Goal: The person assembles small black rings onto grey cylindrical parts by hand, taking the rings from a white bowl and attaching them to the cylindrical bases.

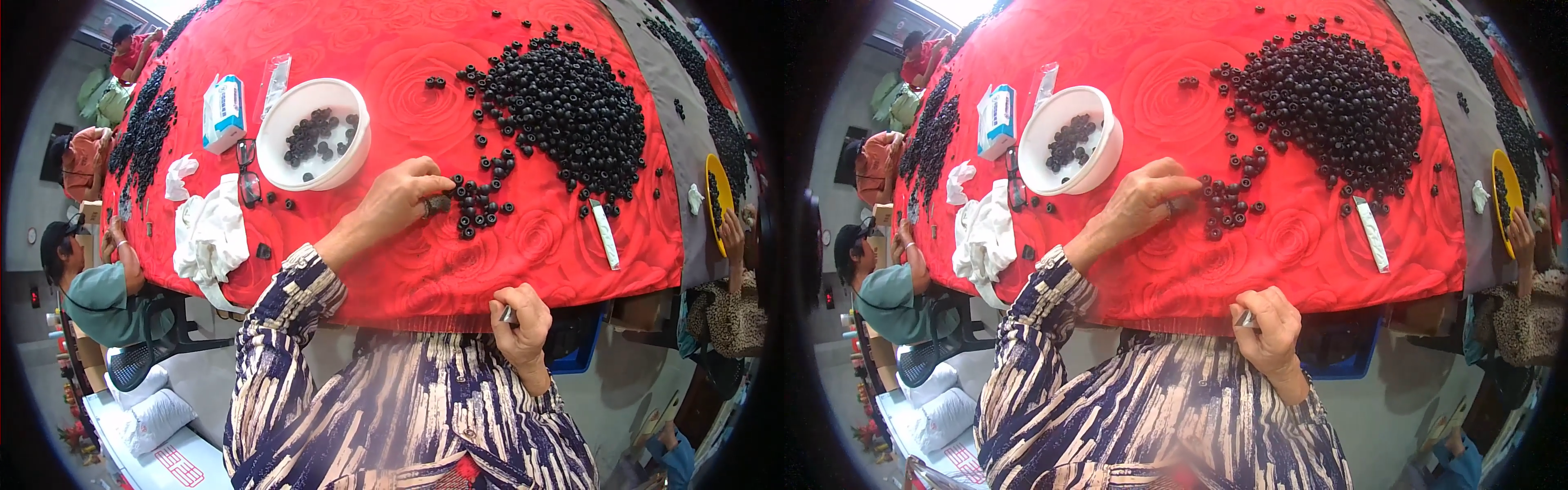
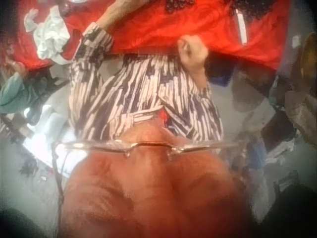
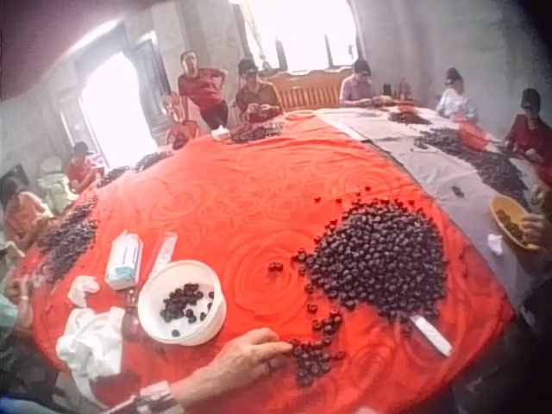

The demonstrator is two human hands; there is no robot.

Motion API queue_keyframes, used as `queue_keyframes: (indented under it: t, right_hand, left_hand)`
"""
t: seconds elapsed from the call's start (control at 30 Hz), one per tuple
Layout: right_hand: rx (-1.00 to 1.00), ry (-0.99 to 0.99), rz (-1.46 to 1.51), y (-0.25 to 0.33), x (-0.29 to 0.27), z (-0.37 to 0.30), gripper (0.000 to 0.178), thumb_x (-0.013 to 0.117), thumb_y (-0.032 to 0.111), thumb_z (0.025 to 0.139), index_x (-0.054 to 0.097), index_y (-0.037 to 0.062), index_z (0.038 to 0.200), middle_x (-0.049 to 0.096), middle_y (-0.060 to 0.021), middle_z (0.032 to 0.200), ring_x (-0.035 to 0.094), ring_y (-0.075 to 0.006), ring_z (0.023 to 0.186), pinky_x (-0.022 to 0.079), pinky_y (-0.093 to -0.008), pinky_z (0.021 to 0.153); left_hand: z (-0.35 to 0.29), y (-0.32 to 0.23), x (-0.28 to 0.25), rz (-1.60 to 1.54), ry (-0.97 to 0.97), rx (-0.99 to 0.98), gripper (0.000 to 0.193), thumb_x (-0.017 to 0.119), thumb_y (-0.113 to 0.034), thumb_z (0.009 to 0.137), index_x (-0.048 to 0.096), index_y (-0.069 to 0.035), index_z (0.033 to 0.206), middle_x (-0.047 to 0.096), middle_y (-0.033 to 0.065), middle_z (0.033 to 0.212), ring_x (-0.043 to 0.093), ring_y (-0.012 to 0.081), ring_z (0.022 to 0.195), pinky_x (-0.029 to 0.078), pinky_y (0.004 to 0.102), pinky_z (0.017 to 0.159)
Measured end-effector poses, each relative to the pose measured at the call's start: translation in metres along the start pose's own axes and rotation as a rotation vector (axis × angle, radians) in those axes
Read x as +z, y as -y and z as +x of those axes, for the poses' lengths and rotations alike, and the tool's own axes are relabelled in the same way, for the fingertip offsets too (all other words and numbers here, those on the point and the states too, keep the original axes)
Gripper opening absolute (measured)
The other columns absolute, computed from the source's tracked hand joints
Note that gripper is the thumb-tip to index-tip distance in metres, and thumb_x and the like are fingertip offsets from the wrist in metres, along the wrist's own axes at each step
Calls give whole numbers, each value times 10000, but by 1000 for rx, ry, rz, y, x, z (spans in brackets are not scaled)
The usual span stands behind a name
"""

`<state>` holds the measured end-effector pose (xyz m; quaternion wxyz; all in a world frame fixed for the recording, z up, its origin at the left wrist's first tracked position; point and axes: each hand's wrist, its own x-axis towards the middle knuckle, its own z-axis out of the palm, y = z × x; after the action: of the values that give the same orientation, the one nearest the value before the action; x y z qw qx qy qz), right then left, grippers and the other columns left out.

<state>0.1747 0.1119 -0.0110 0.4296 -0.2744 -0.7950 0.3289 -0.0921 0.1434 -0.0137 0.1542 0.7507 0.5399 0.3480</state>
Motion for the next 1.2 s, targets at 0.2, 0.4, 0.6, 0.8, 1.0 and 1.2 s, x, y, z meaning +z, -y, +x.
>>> queue_keyframes:
  t: [0.2, 0.4, 0.6, 0.8, 1.0, 1.2]
  right_hand:
    - [29, 20, -23, -3, -3, -2, 261, 684, -75, 655, 584, 13, 880, 510, -94, 651, 488, -245, 539, 387, -338, 494]
    - [31, 49, -1, -3, -6, 0, 257, 686, -69, 668, 590, 6, 895, 529, -99, 677, 509, -240, 550, 401, -324, 499]
    - [81, 48, 104, 14, -6, 12, 342, 713, -48, 678, 605, -25, 1003, 557, -101, 753, 525, -187, 569, 415, -287, 497]
    - [75, 248, 274, 18, 8, 12, 365, 739, 6, 685, 622, 7, 1030, 570, -99, 849, 582, -188, 686, 469, -270, 598]
    - [98, 434, 498, 17, 0, 3, 391, 758, 51, 677, 621, -14, 1038, 558, -72, 840, 542, -140, 703, 432, -253, 611]
    - [123, 429, 509, 18, 2, -9, 354, 763, 54, 657, 628, -26, 975, 570, -73, 819, 516, -118, 665, 412, -234, 584]
  left_hand:
    - [8, -6, 7, 128, 33, 33, 244, 691, -81, 748, 656, -64, 989, 604, 113, 884, 618, 292, 795, 502, 355, 660]
    - [-7, -26, 5, -206, 2, -233, 195, 655, -119, 814, 658, -25, 985, 613, 49, 748, 600, 191, 637, 483, 308, 567]
    - [-52, -89, -1, -1274, 94, -973, 221, 624, -175, 877, 652, 26, 965, 584, 25, 670, 510, 70, 520, 418, 209, 459]
    - [-90, -94, 34, -1499, 166, -885, 183, 612, -169, 880, 666, -3, 937, 574, 10, 683, 470, 60, 533, 370, 189, 484]
    - [-98, -114, 37, -1651, 246, -924, 98, 635, -117, 847, 649, -26, 814, 581, -12, 685, 486, 33, 555, 349, 167, 486]
    - [-109, -119, 44, -1742, 276, -951, 56, 647, -87, 823, 645, -31, 821, 584, -30, 706, 492, 28, 571, 355, 162, 497]
